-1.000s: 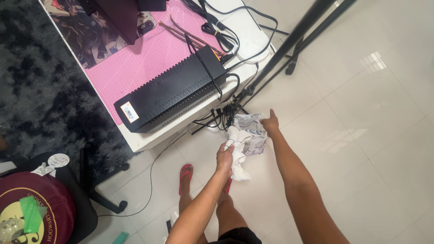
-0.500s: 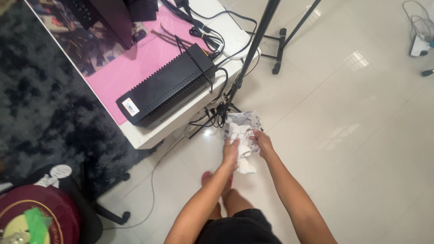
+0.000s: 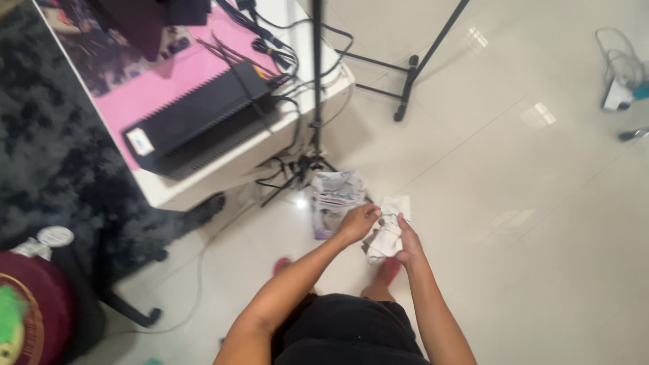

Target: The person wipes a desk surface with a cloth while petting a cat, then gathers trash and a stick from the floor into a bag. They proceed to organize items under a table, moving a plant pot and arranging papers and boxes.

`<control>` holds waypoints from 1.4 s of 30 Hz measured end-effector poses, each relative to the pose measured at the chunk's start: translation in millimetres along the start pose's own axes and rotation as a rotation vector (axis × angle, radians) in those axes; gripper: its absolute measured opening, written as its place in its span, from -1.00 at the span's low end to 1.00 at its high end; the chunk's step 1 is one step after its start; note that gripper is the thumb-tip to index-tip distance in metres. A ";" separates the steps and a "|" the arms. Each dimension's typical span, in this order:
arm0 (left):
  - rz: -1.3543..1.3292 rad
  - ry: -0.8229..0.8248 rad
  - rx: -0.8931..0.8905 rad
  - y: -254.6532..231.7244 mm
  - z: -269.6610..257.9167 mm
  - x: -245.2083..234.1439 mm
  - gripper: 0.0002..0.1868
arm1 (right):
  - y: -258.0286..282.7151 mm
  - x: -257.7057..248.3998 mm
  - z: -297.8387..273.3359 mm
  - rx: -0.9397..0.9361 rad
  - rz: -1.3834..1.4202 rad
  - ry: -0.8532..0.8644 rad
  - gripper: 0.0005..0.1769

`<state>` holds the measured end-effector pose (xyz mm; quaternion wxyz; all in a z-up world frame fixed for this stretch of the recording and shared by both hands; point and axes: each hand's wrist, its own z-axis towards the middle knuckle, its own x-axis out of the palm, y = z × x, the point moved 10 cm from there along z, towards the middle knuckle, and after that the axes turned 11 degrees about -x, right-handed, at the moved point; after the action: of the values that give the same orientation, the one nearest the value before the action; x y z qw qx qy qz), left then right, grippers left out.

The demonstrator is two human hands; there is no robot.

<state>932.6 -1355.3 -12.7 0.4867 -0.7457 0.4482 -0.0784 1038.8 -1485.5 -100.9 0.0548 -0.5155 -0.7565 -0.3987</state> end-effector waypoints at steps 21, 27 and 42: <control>0.915 -0.701 0.104 -186.3 228.4 -57.2 -0.53 | 283.7 -202.0 0.4 -0.065 -0.196 -0.166 -0.33; 1.162 -0.861 -0.079 -210.9 314.0 -165.5 -0.53 | 322.6 -152.6 80.3 -0.033 -0.320 -0.027 -0.28; 0.604 -0.684 -0.547 -168.2 404.3 -283.5 -0.45 | 422.1 51.0 294.9 0.097 -0.526 0.086 -0.33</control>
<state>1089.7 -858.2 4.0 0.3937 -0.6660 0.4628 0.4326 1459.7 -1189.8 -44.3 0.0063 -0.2808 -0.8796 -0.3839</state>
